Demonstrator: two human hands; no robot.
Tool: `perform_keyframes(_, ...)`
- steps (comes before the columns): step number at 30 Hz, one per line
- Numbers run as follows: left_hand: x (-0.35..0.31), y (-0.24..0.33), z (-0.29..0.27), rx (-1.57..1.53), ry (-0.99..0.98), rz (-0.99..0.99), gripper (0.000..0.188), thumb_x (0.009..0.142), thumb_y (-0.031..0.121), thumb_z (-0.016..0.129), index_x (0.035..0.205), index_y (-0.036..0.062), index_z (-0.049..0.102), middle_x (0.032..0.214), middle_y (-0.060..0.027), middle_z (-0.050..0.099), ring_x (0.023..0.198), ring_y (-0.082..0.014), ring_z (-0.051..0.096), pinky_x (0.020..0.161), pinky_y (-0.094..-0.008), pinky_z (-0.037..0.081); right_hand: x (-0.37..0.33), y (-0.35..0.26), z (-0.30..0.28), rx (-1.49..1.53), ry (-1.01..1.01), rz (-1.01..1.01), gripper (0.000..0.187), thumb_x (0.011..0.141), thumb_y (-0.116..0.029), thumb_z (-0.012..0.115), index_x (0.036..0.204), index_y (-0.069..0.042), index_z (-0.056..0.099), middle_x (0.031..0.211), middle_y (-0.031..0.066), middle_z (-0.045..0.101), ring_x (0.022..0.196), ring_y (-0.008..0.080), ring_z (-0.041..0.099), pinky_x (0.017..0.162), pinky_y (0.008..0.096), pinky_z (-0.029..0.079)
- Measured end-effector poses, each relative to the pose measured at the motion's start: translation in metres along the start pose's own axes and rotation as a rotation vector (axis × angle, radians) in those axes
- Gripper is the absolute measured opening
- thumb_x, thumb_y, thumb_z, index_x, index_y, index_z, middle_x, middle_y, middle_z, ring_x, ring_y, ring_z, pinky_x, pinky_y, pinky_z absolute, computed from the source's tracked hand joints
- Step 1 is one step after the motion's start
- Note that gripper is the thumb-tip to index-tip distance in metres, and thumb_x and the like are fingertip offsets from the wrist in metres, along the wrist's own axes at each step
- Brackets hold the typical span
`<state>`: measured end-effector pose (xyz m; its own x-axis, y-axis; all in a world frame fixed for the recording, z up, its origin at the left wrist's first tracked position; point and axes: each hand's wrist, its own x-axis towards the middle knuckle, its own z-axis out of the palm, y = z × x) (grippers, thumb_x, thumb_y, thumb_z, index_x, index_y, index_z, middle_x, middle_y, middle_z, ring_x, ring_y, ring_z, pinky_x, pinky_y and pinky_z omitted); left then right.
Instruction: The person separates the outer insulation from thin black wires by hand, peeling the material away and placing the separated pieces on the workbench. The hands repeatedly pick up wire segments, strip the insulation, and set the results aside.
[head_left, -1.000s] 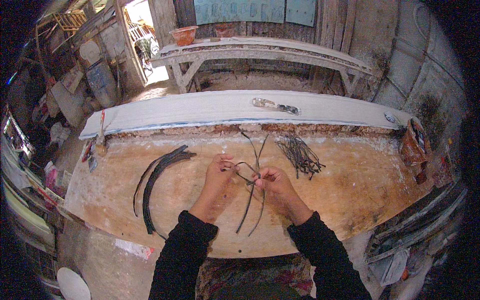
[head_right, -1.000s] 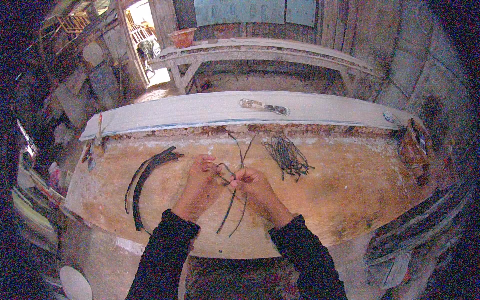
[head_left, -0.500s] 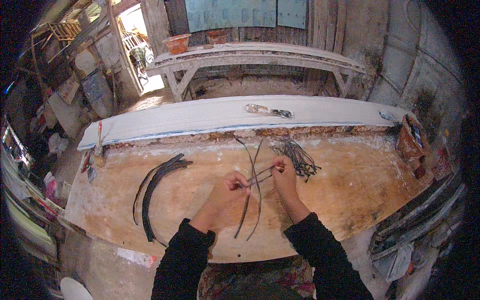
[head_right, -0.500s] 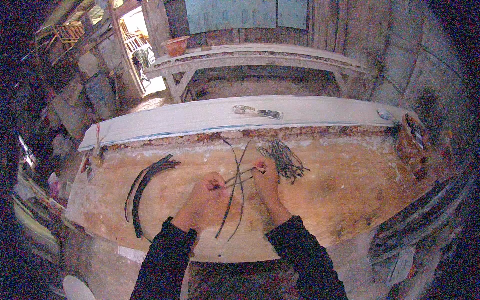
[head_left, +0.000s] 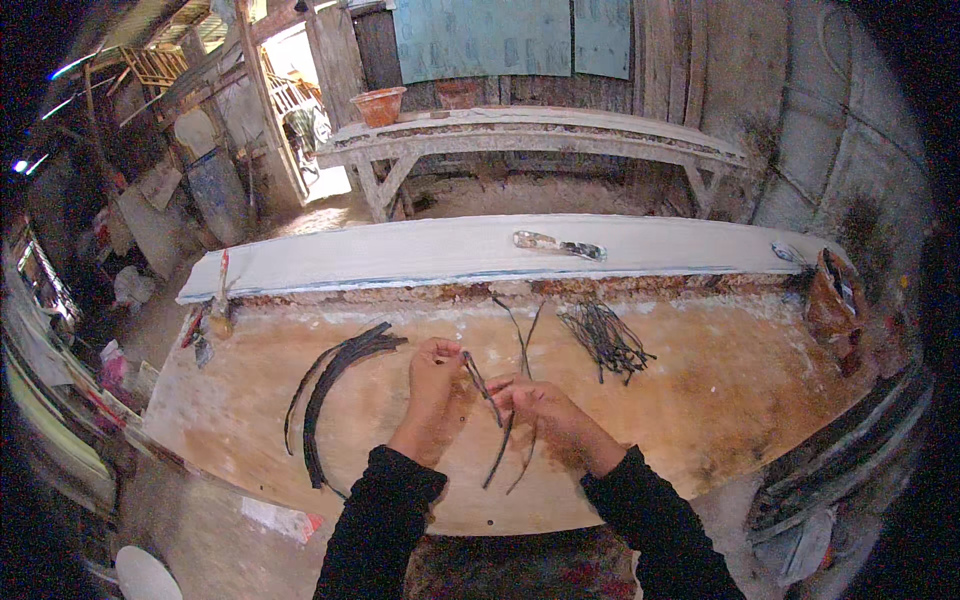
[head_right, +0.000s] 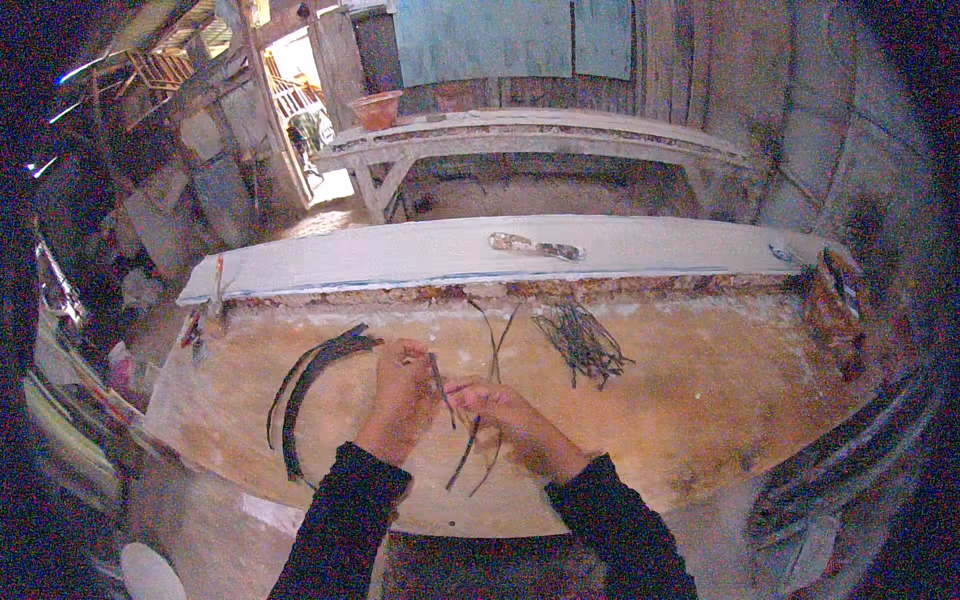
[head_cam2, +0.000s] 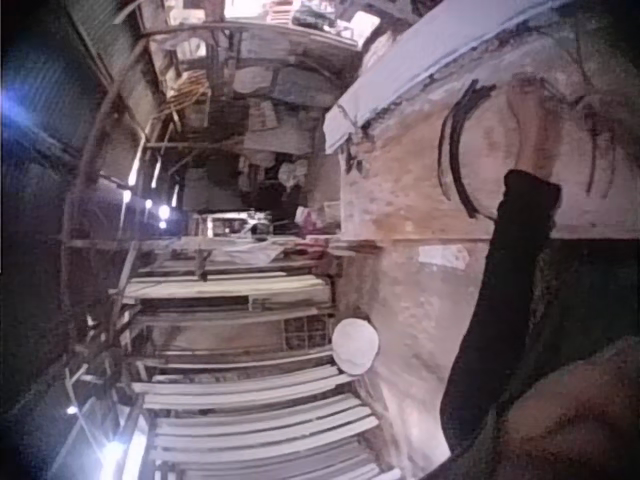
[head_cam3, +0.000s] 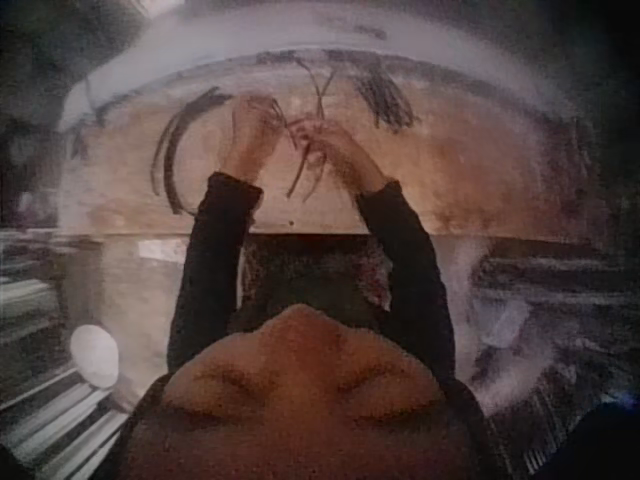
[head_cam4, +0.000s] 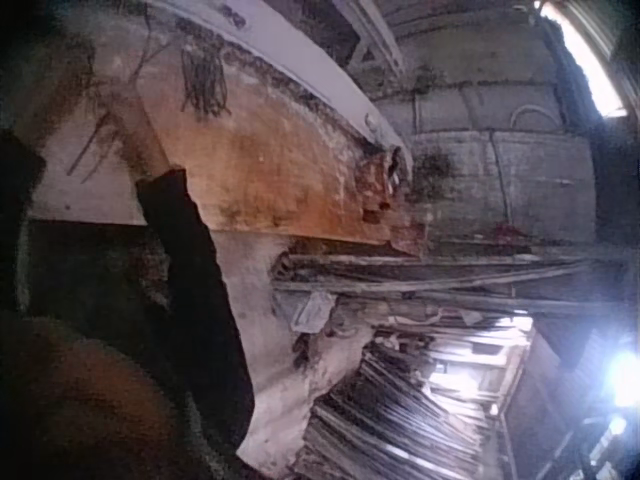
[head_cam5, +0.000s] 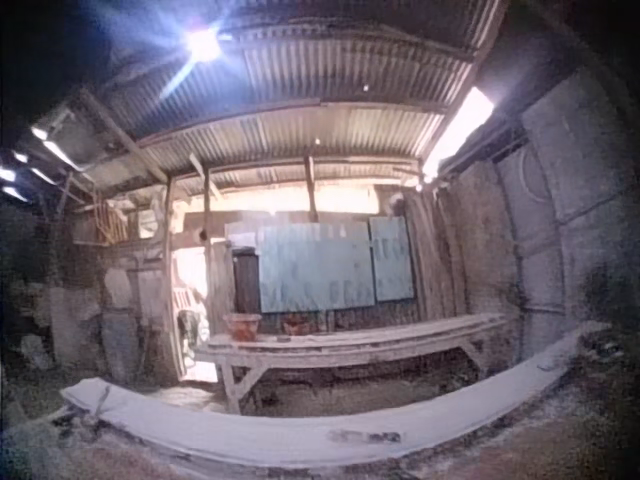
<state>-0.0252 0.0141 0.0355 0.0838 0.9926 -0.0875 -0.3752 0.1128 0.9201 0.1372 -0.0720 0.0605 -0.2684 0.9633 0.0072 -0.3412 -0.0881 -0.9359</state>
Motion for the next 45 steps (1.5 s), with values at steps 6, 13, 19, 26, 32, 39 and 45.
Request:
perform_keyframes(6,0.006,-0.012,-0.006,0.061,-0.166,0.059,0.021,0.084,-0.001,0.049,0.101,0.0097,0.042,0.083,-0.0026,0.047,0.067,-0.0160,0.052,0.059,-0.0325,0.050,0.002,0.000,-0.008,-0.093,0.054,0.017,0.011,0.078,-0.009,0.065,0.086,-0.001,0.063,0.103,0.0067,0.057,0.094,0.0142,0.054,0.082,0.0271,0.041)
perform_keyframes(13,-0.007,-0.005,0.008,0.186,-0.247,0.093,0.037,0.077,-0.002,0.062,0.108,0.0047,0.043,0.084,-0.0037,0.056,0.077,-0.0109,0.056,0.066,-0.0232,0.047,0.017,0.013,-0.028,-0.365,0.372,-0.228,0.009,0.076,-0.005,0.065,0.073,-0.004,0.056,0.076,0.0012,0.058,0.068,0.0110,0.055,0.063,0.0243,0.043)
perform_keyframes(19,-0.040,0.000,0.026,0.013,-0.735,0.037,0.033,0.077,-0.001,0.064,0.102,0.0078,0.045,0.082,-0.0025,0.058,0.077,-0.0091,0.057,0.070,-0.0229,0.046,0.035,0.034,-0.072,-0.754,0.772,-0.305,0.014,0.073,-0.008,0.067,0.076,-0.003,0.054,0.068,0.0030,0.054,0.062,0.0139,0.051,0.058,0.0277,0.041)
perform_keyframes(26,-0.040,-0.005,0.020,0.251,-0.639,0.190,0.016,0.077,0.000,0.063,0.085,0.0080,0.052,0.075,0.0001,0.057,0.069,-0.0065,0.054,0.061,-0.0216,0.044,0.034,0.020,-0.055,-1.150,0.914,-0.663,0.017,0.072,-0.006,0.066,0.087,-0.001,0.058,0.071,0.0103,0.054,0.074,0.0243,0.055,0.072,0.0293,0.041)
perform_keyframes(32,-0.018,0.018,0.014,0.725,0.038,0.191,0.007,0.075,0.005,0.065,0.076,0.0047,0.059,0.068,-0.0021,0.059,0.062,-0.0061,0.053,0.053,-0.0215,0.039,0.031,0.023,-0.057,-0.676,0.641,-0.378,0.014,0.075,-0.008,0.065,0.087,-0.002,0.061,0.081,0.0055,0.060,0.078,0.0166,0.055,0.074,0.0298,0.042)
perform_keyframes(39,0.019,-0.015,-0.019,0.439,0.068,0.327,0.005,0.076,0.005,0.063,0.080,0.0030,0.062,0.073,-0.0034,0.064,0.059,-0.0083,0.053,0.052,-0.0229,0.041,0.002,0.004,0.006,-0.015,0.062,0.058,0.010,0.077,-0.008,0.065,0.085,-0.003,0.061,0.081,-0.0002,0.060,0.078,0.0108,0.055,0.072,0.0255,0.043)
perform_keyframes(45,0.018,-0.023,-0.016,0.315,-0.065,0.241,0.005,0.080,0.006,0.061,0.083,0.0029,0.061,0.073,-0.0036,0.063,0.060,-0.0084,0.053,0.052,-0.0242,0.042,0.002,0.006,-0.001,-0.184,0.111,0.025,0.009,0.076,-0.009,0.066,0.081,-0.005,0.060,0.080,-0.0011,0.059,0.076,0.0096,0.053,0.068,0.0238,0.042)
